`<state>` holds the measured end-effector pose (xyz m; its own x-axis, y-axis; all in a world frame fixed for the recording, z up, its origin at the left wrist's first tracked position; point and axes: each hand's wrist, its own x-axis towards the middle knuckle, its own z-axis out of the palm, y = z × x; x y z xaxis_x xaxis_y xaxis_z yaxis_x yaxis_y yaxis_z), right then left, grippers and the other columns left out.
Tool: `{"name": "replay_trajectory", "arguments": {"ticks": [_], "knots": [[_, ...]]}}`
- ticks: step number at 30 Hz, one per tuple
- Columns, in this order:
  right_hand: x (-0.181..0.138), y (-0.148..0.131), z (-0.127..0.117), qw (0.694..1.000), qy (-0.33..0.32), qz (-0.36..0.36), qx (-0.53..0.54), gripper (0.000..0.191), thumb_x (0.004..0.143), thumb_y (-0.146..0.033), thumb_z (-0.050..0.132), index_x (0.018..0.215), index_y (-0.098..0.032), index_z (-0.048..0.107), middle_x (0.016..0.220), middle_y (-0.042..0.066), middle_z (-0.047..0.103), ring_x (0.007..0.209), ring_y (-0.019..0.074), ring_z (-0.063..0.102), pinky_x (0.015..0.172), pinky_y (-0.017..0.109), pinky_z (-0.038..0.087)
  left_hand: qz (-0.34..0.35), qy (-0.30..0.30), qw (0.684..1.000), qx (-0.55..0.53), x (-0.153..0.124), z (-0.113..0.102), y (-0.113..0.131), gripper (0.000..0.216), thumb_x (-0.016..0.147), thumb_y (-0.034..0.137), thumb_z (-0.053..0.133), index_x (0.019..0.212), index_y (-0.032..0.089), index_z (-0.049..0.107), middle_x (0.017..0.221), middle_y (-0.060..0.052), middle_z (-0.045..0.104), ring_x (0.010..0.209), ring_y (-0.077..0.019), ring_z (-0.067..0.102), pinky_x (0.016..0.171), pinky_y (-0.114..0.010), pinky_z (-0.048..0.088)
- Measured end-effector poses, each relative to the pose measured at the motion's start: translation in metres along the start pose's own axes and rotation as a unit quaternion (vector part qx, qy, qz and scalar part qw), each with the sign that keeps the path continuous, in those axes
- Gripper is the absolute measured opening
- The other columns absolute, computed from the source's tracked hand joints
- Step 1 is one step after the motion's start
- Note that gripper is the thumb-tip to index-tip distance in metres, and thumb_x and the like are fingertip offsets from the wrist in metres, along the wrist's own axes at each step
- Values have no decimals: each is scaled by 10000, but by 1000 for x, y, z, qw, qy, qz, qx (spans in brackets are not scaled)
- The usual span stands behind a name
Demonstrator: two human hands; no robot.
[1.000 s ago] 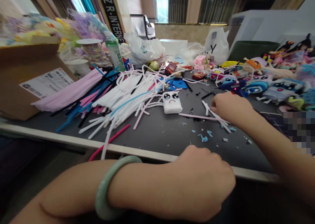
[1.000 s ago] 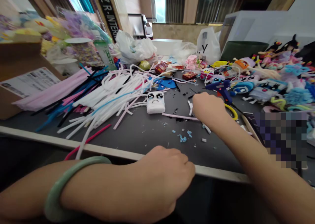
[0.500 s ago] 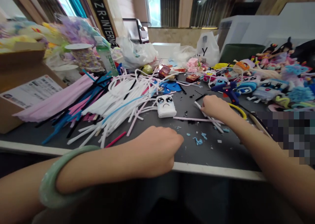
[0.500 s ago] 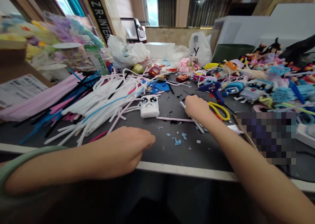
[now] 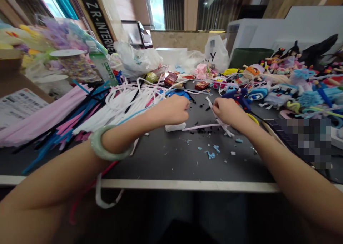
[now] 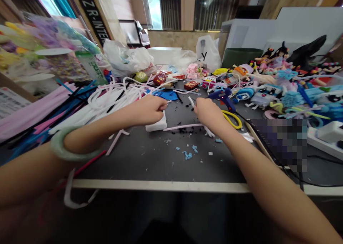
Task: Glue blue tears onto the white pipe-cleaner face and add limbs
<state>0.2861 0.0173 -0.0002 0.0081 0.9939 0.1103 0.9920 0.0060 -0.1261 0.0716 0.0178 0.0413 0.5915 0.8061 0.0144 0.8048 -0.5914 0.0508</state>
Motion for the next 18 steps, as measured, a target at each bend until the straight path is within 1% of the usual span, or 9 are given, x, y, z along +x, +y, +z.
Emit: {"name": "replay_trajectory", "arguments": {"ticks": [2,5,8,10,13,15,18], "knots": [[1,-1,1,999,32,-5,36,180,993,-214,483,1015,-133,641,1009,177,724,938,283,684,790,370,473,-5,25,1000,-5,14,-3,-2,125,737,122,513,748,156,633,679,-80,563,664,-216,506,617,-353,334],[3,-1,5,993,65,-12,93,145,982,-167,460,1018,-149,600,874,130,714,828,251,664,738,339,445,-18,43,999,-8,34,-11,1,146,762,171,530,796,140,668,698,-90,589,681,-207,521,632,-339,355],[7,1,9,985,95,-23,141,115,966,-153,463,983,-174,574,841,102,690,811,238,636,748,335,436,-36,33,999,-5,50,-19,7,219,781,241,553,879,122,709,757,-115,643,718,-216,563,654,-326,395],[11,3,13,979,107,-37,169,90,950,-153,481,961,-187,563,828,82,679,798,227,623,757,334,435,-43,24,999,-2,59,-20,10,272,785,275,559,918,109,728,792,-132,669,752,-231,591,683,-329,425],[14,7,17,971,111,-62,202,87,901,-140,542,969,-192,558,813,52,670,754,203,605,744,324,434,-45,21,999,0,68,-14,11,331,798,308,545,981,108,735,860,-142,696,821,-248,623,735,-330,458],[15,9,20,967,114,-77,216,157,852,-121,595,988,-191,564,830,43,675,759,197,604,745,321,437,-43,15,999,-4,71,-7,10,350,809,331,537,1005,117,732,901,-142,705,858,-253,637,757,-326,473],[15,11,23,961,126,-95,226,265,797,-88,636,1031,-201,585,849,34,688,787,206,619,766,329,447,-39,-7,999,-12,73,3,7,338,804,357,555,961,118,735,864,-142,701,829,-263,643,745,-340,483]]}}
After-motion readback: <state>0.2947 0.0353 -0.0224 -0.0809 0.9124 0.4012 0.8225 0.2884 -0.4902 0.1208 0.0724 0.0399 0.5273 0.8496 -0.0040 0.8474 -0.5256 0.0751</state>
